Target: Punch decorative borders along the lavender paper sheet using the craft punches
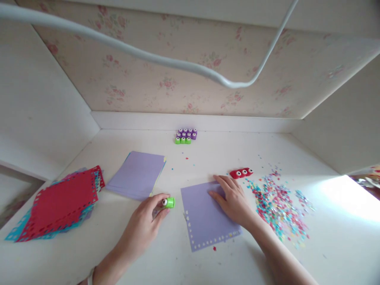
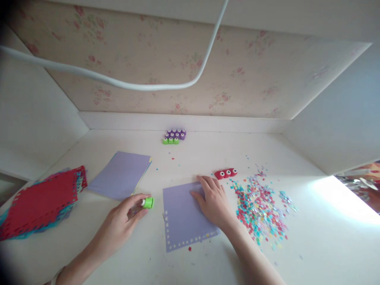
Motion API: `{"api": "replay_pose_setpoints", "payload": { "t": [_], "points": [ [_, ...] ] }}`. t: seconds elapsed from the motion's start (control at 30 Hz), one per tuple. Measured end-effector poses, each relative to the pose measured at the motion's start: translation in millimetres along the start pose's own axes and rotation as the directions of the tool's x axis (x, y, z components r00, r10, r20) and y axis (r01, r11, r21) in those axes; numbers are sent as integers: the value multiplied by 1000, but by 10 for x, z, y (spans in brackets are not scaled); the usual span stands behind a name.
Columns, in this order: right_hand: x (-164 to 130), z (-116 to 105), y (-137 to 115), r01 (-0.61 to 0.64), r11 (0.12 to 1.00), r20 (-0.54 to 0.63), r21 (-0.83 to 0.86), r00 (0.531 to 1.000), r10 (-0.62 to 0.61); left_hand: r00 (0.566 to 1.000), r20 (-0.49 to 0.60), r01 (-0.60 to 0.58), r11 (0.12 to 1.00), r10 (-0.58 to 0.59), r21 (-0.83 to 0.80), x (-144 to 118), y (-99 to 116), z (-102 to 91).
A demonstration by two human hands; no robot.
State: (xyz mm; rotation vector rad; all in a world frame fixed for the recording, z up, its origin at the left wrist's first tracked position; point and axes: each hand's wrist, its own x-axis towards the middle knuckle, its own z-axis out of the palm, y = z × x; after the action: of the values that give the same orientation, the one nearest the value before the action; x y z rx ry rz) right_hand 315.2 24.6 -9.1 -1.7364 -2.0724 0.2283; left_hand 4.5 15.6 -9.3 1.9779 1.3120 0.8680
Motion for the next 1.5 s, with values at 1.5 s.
{"api": "replay_pose_setpoints", "payload": {
  "t": [1.5],
  "points": [
    [8,-83,-355,-434,645,203,630,893,402,978,32,-207,966,204,157,3,1,26]
  ]
}}
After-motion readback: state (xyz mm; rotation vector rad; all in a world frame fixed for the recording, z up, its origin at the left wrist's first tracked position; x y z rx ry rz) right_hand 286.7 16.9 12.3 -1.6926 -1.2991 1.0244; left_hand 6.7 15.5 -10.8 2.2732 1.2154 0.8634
